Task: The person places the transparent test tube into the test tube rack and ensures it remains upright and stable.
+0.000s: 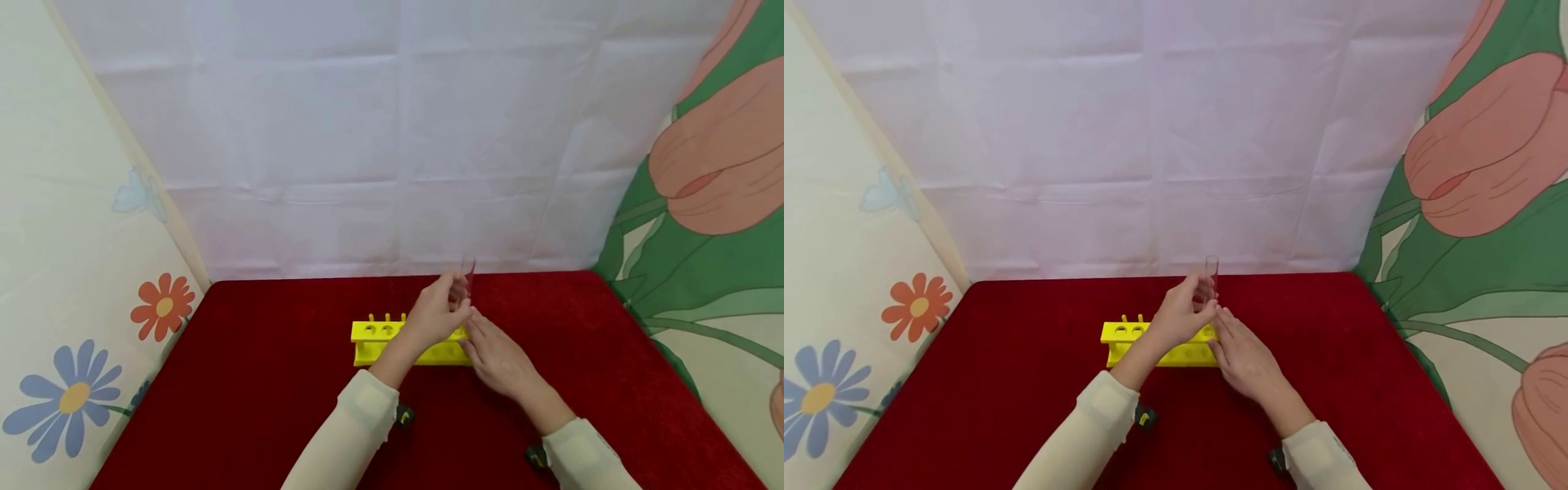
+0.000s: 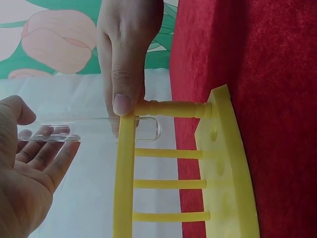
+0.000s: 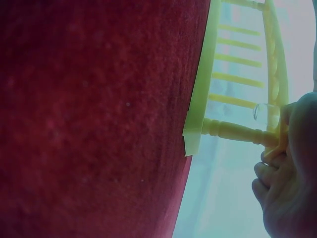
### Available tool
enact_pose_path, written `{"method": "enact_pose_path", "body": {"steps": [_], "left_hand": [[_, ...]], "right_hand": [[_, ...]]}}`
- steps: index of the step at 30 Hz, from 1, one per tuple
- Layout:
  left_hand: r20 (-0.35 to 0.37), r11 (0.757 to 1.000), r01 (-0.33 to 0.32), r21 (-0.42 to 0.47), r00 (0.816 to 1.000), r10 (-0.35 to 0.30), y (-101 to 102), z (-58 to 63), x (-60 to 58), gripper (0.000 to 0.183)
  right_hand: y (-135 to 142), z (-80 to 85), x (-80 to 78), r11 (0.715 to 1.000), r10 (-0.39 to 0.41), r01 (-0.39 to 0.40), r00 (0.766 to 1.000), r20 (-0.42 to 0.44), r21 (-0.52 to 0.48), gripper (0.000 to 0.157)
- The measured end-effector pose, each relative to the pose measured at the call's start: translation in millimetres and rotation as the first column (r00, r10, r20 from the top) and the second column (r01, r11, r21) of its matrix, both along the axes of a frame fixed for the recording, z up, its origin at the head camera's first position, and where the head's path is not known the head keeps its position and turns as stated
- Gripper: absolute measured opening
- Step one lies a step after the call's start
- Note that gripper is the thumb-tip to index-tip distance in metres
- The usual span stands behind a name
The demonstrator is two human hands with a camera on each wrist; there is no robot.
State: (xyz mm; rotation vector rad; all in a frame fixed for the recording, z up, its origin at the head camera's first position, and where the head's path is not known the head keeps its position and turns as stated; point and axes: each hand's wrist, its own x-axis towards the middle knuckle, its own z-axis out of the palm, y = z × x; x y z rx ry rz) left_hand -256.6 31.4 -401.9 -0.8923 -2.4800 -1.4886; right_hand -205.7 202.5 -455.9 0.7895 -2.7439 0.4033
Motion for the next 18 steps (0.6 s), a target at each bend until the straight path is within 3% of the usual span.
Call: {"method": "enact_pose_path", "body": {"steps": [18], "left_hand": [[-0.01,1.0,0.023,-0.015,1.0,-0.023,3.1,-2.6,0.8,0.03]], "right_hand": [[0.3,-1.4,1.5,1.0,0.013,-0.014,0.998,-0.067,-0.024,0.048]]}}
